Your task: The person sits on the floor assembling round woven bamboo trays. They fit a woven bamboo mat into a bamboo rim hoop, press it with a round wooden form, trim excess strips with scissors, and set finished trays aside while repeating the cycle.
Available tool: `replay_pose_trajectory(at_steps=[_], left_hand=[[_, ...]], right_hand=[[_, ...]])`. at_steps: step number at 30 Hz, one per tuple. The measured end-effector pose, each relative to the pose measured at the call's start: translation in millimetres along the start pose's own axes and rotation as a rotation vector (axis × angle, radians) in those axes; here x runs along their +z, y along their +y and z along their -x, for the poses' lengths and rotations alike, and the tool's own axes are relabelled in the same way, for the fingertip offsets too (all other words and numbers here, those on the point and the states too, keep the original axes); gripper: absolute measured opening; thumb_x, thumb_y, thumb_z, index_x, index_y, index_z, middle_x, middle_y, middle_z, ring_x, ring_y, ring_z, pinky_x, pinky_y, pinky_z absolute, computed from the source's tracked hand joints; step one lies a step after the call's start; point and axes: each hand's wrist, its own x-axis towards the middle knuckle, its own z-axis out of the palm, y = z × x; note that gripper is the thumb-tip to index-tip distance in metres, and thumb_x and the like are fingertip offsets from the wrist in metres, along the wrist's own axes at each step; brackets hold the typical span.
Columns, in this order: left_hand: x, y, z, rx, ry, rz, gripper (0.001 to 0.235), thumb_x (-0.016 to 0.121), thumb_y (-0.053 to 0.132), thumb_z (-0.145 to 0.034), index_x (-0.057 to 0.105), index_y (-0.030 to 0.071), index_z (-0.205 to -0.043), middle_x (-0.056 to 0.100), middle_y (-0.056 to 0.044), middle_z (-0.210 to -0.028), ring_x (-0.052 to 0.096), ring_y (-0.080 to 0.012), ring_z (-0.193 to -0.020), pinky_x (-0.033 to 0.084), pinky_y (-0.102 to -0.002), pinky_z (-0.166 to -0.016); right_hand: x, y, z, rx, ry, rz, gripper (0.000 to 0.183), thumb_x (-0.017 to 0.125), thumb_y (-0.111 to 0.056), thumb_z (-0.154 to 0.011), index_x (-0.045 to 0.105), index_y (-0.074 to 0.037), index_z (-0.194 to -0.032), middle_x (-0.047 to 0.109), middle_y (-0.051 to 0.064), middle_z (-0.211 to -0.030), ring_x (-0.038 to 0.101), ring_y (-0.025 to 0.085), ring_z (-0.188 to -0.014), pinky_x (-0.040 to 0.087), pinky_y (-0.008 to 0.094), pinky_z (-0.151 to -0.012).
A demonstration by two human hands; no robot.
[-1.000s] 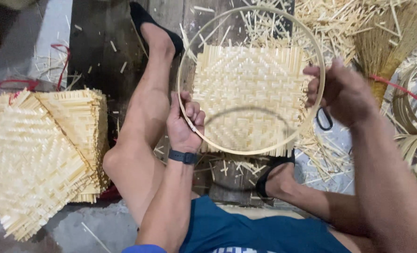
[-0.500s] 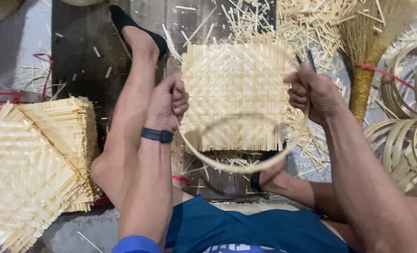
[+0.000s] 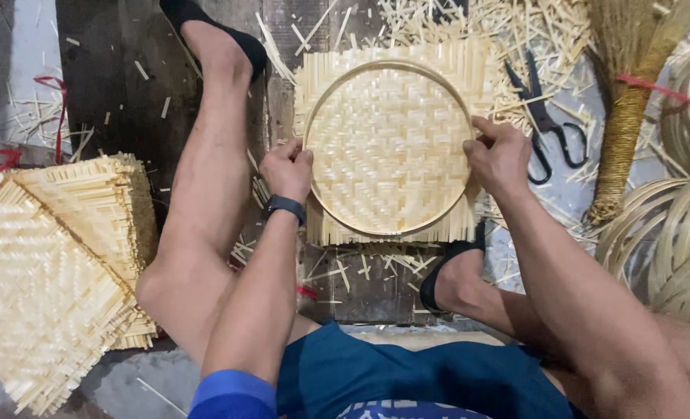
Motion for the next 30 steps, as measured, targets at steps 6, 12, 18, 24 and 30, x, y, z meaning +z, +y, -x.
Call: replay_pose_trajectory(at_steps=[6, 12, 18, 24, 30], left_hand=[[-3, 6, -1, -0.056, -0.093, -0.104, 0.030, 0.081, 0.006, -0.078, 0.079, 0.009, -0.108, 0.078, -0.017, -0.092, 0.076, -0.0237, -0.077, 0.058, -0.034, -0.076], [-1, -3, -1, -0.026, -0.078, -0.041, 0.028, 0.083, 0.005, -0.078, 0.079, 0.007, -0.106, 0.079, -0.013, -0.091, 0.076, -0.0180, -0.079, 0.059, -0.031, -0.076], [-11, 5, -16, -0.127, -0.119, -0.048, 0.024, 0.087, 0.008, -0.075, 0.082, 0.003, -0.097, 0.080, -0.009, -0.086, 0.075, -0.0145, -0.076, 0.059, -0.028, -0.075], [-8, 1, -14, -0.282, -0.197, 0.032, 0.023, 0.087, 0.008, -0.077, 0.081, 0.004, -0.099, 0.080, -0.008, -0.087, 0.073, -0.0147, -0.073, 0.060, -0.029, -0.068], [1, -25, -25, -0.289, -0.217, 0.224, 0.024, 0.086, 0.005, -0.077, 0.080, 0.001, -0.100, 0.080, -0.009, -0.089, 0.073, -0.0142, -0.074, 0.060, -0.028, -0.068]], right_hand=[[4, 8, 9, 0.054, 0.112, -0.004, 0.032, 0.084, -0.015, -0.082, 0.079, -0.007, -0.113, 0.077, 0.015, -0.089, 0.074, 0.019, -0.076, 0.056, 0.031, -0.074], [3, 12, 15, 0.127, 0.122, -0.075, 0.024, 0.084, -0.017, -0.084, 0.080, -0.006, -0.105, 0.078, 0.013, -0.087, 0.075, 0.019, -0.074, 0.056, 0.030, -0.072], [4, 10, 8, 0.078, 0.137, -0.109, 0.022, 0.082, -0.016, -0.085, 0.080, -0.005, -0.104, 0.078, 0.013, -0.085, 0.074, 0.019, -0.073, 0.057, 0.030, -0.073], [2, 18, 7, 0.127, 0.074, -0.084, 0.023, 0.085, -0.016, -0.084, 0.081, -0.004, -0.102, 0.077, 0.013, -0.083, 0.072, 0.017, -0.070, 0.056, 0.032, -0.070], [6, 32, -9, 0.231, -0.006, -0.243, 0.024, 0.085, -0.016, -0.083, 0.079, -0.001, -0.101, 0.078, 0.009, -0.084, 0.072, 0.012, -0.071, 0.060, 0.028, -0.068]])
